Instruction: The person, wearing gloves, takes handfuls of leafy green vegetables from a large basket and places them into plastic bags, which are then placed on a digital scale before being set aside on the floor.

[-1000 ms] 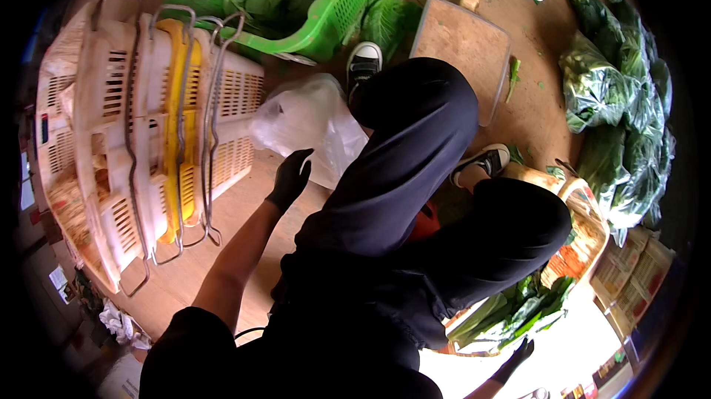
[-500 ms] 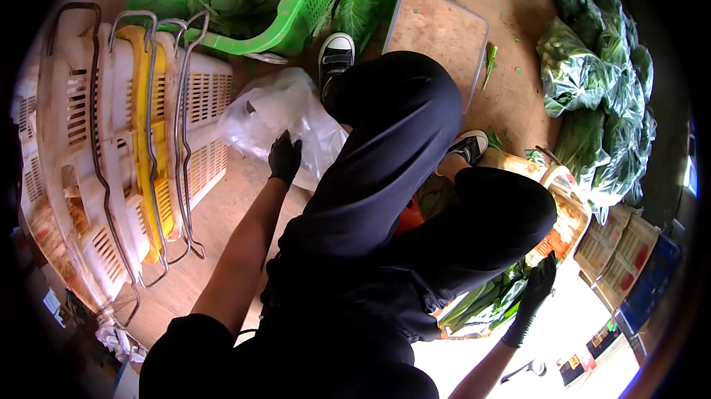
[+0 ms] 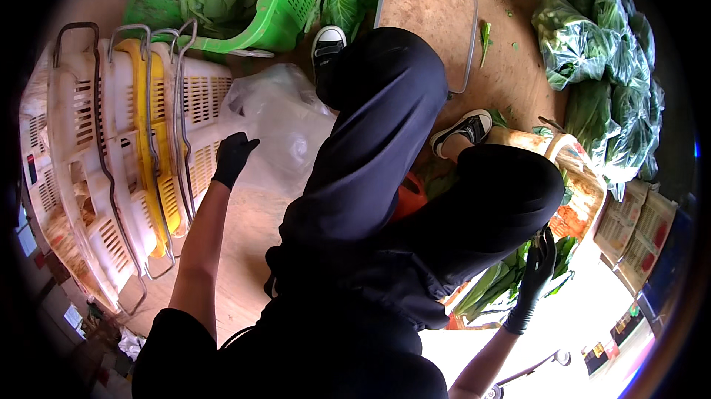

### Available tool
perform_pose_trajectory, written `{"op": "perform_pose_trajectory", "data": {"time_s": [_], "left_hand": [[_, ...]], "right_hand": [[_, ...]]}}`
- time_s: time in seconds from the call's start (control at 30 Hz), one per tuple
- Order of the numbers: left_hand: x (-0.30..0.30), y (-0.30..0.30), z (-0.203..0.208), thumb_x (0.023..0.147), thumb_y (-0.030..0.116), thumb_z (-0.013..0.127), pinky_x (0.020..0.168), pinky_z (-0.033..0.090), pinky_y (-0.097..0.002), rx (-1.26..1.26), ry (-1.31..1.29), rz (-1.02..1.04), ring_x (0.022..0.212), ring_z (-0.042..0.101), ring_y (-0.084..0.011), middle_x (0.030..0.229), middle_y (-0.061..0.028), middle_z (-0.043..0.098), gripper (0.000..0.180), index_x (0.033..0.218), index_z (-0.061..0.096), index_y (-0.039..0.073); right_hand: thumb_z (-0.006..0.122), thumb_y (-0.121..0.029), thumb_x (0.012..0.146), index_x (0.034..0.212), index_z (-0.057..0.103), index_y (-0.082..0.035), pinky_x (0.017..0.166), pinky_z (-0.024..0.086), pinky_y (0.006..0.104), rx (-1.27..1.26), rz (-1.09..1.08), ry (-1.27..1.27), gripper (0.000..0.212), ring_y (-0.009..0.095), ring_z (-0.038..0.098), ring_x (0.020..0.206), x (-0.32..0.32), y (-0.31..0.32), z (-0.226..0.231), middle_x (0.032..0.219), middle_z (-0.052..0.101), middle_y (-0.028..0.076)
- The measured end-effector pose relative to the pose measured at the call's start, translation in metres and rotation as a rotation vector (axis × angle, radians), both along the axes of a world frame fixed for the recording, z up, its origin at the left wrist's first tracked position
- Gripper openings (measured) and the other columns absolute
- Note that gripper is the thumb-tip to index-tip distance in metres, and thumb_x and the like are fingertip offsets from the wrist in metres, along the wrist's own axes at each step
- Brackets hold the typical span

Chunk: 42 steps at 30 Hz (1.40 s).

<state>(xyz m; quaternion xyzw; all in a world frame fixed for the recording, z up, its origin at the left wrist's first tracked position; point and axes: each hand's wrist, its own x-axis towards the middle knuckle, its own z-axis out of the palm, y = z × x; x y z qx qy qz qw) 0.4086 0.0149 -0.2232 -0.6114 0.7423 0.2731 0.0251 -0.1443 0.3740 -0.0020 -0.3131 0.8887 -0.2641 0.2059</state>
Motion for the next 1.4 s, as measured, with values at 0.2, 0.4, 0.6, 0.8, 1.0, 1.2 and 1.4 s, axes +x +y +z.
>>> {"op": "perform_pose_trajectory", "data": {"time_s": [0.2,0.4,0.6,0.8,1.0,1.2,1.4], "left_hand": [[-0.019,0.025,0.031,0.073,0.006,0.069,0.058,0.040,-0.0371,-0.115,0.301,-0.016,0.058,0.047,-0.0306,0.062,-0.0131,0.046,0.021,0.074,0.048,0.003],[-0.057,0.065,0.126,0.073,-0.002,0.068,0.060,0.037,-0.0308,-0.256,0.406,0.009,0.062,0.041,-0.0241,0.067,-0.0095,0.038,0.032,0.067,0.037,0.002],[-0.101,0.104,0.216,0.075,-0.008,0.058,0.082,0.046,-0.0325,-0.295,0.757,-0.152,0.095,0.059,-0.0296,0.103,-0.0191,0.059,0.020,0.090,0.050,0.003],[-0.111,0.089,0.182,0.074,0.019,0.068,0.105,0.031,-0.0412,-0.172,0.630,-0.055,0.127,0.037,-0.0309,0.133,-0.0217,0.042,0.073,0.135,0.033,-0.002],[-0.082,0.075,0.070,0.081,0.026,0.060,0.103,0.033,-0.0392,0.049,0.408,-0.018,0.123,0.041,-0.0276,0.130,-0.0192,0.045,0.063,0.132,0.036,-0.002],[-0.084,0.051,0.069,0.087,0.032,0.053,0.101,0.035,-0.0372,0.056,0.527,0.012,0.118,0.045,-0.0242,0.128,-0.0166,0.048,0.057,0.130,0.039,-0.003],[-0.229,0.058,0.192,0.092,0.044,0.046,0.102,0.035,-0.0360,0.881,1.718,-0.081,0.118,0.046,-0.0226,0.127,-0.0151,0.049,0.059,0.129,0.041,-0.003]], "right_hand": [[0.047,-0.005,0.090,0.123,0.052,0.001,0.096,0.039,0.0317,-0.065,-0.044,0.081,0.034,0.022,0.053,0.112,0.044,-0.054,0.026,0.123,0.056,0.012],[0.064,-0.010,0.079,0.114,0.058,0.000,0.083,0.049,0.0365,-0.327,0.618,-0.101,0.037,0.031,0.062,0.094,0.145,-0.163,0.051,0.109,0.062,0.017],[0.061,-0.023,0.088,0.116,0.053,0.000,0.088,0.045,0.0301,-0.384,0.830,-0.930,0.038,0.021,0.058,0.100,0.278,-0.242,-0.028,0.107,0.060,0.014],[0.057,-0.013,0.091,0.111,0.056,0.001,0.083,0.044,0.0244,-0.360,0.460,-1.697,0.025,0.008,0.053,0.094,0.267,-0.239,-0.030,0.100,0.060,0.002],[0.055,-0.007,0.092,0.110,0.056,0.001,0.083,0.044,0.0242,-0.680,0.811,-1.404,0.020,0.008,0.054,0.091,0.292,-0.247,0.025,0.097,0.060,0.000],[0.052,-0.006,0.089,0.116,0.050,-0.004,0.090,0.044,0.0298,-1.059,-0.243,-1.675,0.027,0.014,0.055,0.102,0.166,-0.236,0.063,0.107,0.058,0.005],[0.048,-0.022,0.087,0.120,0.049,-0.003,0.099,0.039,0.0406,-1.506,-0.156,-1.736,0.038,0.025,0.054,0.109,0.101,-0.193,0.025,0.116,0.058,0.011]]}}
